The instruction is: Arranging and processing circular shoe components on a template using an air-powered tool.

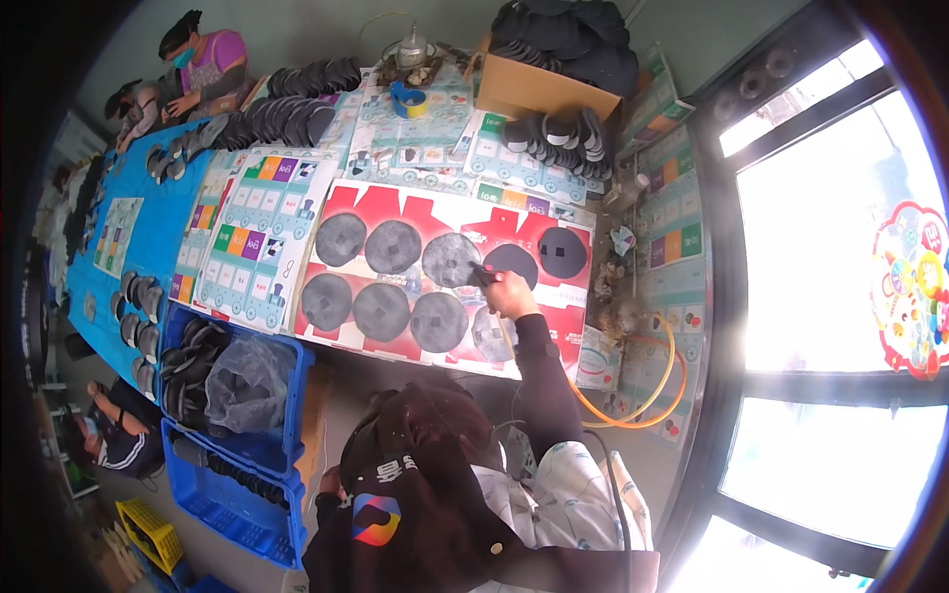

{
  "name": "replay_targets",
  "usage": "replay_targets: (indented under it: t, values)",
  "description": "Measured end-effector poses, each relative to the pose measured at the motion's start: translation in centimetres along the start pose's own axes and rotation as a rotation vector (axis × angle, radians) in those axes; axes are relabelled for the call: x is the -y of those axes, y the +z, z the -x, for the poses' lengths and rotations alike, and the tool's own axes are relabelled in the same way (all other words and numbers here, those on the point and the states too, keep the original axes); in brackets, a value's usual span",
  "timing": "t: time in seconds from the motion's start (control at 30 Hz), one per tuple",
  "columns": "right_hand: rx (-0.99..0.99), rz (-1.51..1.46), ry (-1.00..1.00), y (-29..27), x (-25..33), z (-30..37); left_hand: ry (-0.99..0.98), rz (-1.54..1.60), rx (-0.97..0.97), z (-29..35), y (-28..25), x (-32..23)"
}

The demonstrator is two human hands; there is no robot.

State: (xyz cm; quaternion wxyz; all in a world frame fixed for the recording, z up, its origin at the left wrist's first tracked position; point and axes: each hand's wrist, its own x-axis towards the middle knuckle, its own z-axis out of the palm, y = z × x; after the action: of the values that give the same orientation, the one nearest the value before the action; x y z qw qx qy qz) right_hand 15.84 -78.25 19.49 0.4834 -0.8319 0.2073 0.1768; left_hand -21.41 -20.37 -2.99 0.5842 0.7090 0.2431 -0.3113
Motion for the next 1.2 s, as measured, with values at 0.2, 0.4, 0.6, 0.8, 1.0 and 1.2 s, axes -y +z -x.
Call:
replay_targets:
  t: [0.2,0.4,0.6,0.8,1.0,1.2]
  values:
    - [-0.341,-0.166,0.098,-4.7,-6.4,0.9,-0.053,0.023,0.032,0.1,0.6,-0.5]
    - [-0.221,-0.062,0.06,-5.7,-7.0,1.1,0.194,-0.348,0.13,-1.4,0.2,-2.7]
    - [-0.348,-0.012,-0.016,-5.1,-7.5,-0.6,-0.274,0.26,-0.039,-3.3,1.3,-6.6]
    - [-0.252,0.157,-0.062,-6.3,-8.2,-1.2,-0.335,0.231,-0.058,-4.4,1.8,-8.3]
    - [-0.469,0.199,0.019,-6.3,-7.3,-0.1,0.016,-0.096,0.085,-2.8,0.3,-1.9]
    - [-0.244,0.078,0.103,-6.6,-8.2,1.6,-0.101,-0.038,0.052,-3.2,1.0,-3.4]
